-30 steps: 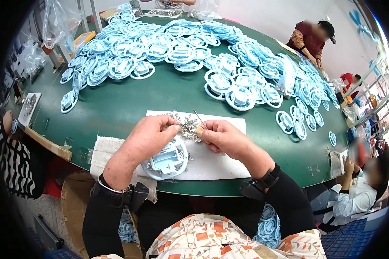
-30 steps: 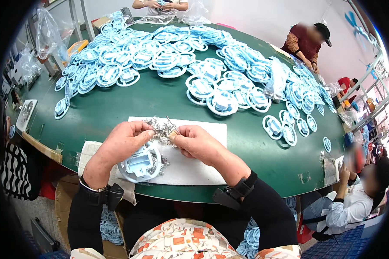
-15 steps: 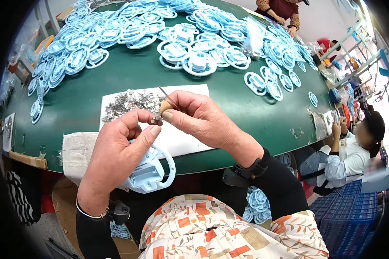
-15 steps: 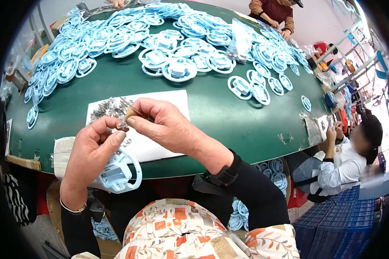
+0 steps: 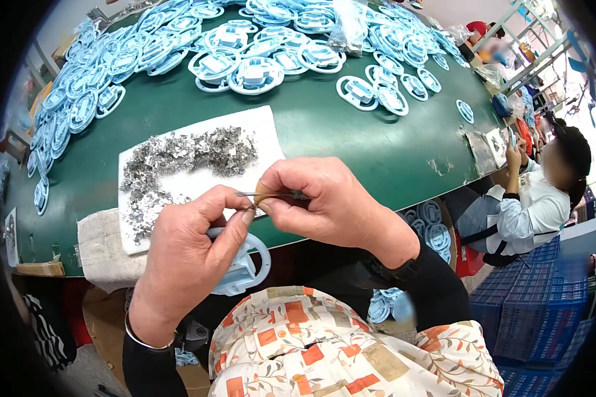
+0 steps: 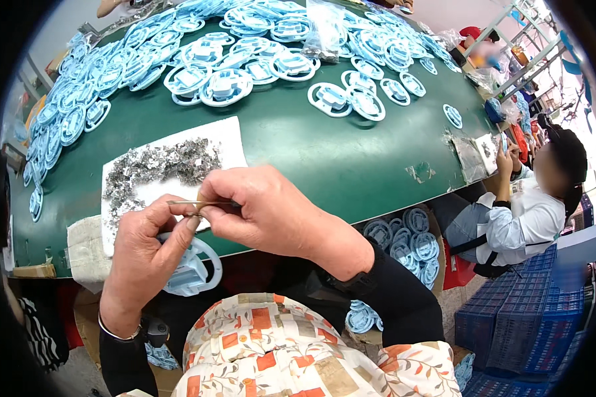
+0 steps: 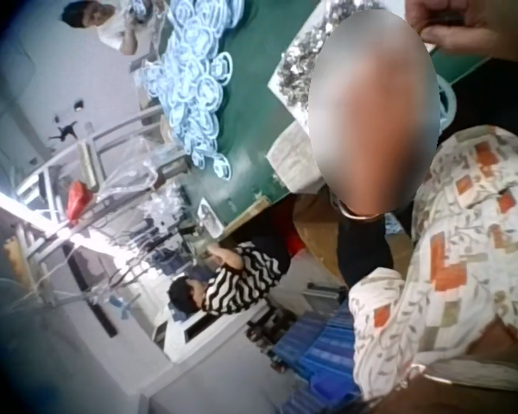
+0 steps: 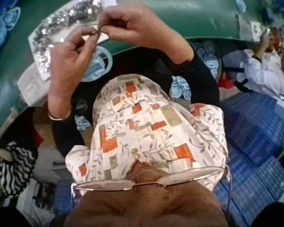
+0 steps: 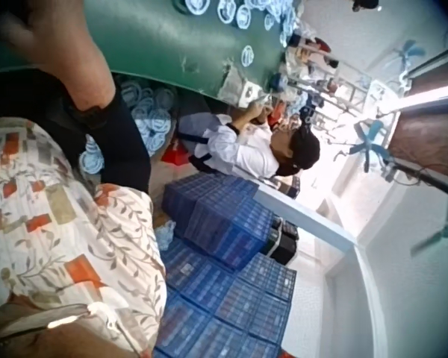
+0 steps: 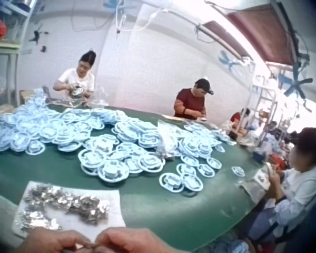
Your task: The person sits at a green table in a workshop and assembles light blue plastic rings. They pick up a ring, insert a small metal pin into a slot using a wooden stick, and place the finished item on the table. The process is repeated continuously with other workers visible in the background.
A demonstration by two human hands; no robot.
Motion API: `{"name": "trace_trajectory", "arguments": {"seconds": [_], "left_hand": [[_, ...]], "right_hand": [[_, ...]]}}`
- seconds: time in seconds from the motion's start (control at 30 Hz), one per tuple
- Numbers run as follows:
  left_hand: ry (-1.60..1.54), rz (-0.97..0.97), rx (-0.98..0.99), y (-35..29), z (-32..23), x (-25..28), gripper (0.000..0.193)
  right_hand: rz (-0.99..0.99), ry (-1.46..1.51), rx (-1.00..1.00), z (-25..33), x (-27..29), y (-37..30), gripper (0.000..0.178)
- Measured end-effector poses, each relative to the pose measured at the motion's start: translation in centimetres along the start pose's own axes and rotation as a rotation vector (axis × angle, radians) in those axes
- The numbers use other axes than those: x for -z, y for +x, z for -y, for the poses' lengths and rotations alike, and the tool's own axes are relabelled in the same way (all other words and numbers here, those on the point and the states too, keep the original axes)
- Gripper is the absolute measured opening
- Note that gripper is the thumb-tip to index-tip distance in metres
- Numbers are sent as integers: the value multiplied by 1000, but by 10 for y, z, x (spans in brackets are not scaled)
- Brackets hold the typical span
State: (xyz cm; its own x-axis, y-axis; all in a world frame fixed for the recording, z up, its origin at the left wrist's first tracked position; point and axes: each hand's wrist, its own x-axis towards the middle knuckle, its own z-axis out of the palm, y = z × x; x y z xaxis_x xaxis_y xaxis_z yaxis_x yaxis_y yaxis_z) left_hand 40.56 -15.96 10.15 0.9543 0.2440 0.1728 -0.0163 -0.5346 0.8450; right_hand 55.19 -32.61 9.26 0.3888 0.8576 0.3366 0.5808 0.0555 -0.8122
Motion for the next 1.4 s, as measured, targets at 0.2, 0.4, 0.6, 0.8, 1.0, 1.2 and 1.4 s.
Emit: {"name": "trace_trajectory", "arguments": {"seconds": [0.2,0.4,0.6,0.8,1.0,1.2,1.4], "left_hand": [[-468,158,413,-8,15,-6,23],[-666,10,405,-17,48,-34,24],[-565,-60,397,-17,65,-45,24],[-493,-42,453,-15,70,-45,26],[-456,-51,415,-12,69,-48,27],[-553,-69,472,-10,65,-48,28],[-512,-62,446,-12,61,-47,28]], "right_hand": [[-122,110,-238,1,5,-31,8],[-177,104,-196,-9,-17,-44,7],[-164,-50,-100,-24,-32,-40,10],[-111,-167,-8,-34,-39,-35,13],[-74,-313,70,-40,-36,-32,15],[-34,-326,39,-39,-36,-30,13],[-24,-338,22,-36,-35,-33,13]]}}
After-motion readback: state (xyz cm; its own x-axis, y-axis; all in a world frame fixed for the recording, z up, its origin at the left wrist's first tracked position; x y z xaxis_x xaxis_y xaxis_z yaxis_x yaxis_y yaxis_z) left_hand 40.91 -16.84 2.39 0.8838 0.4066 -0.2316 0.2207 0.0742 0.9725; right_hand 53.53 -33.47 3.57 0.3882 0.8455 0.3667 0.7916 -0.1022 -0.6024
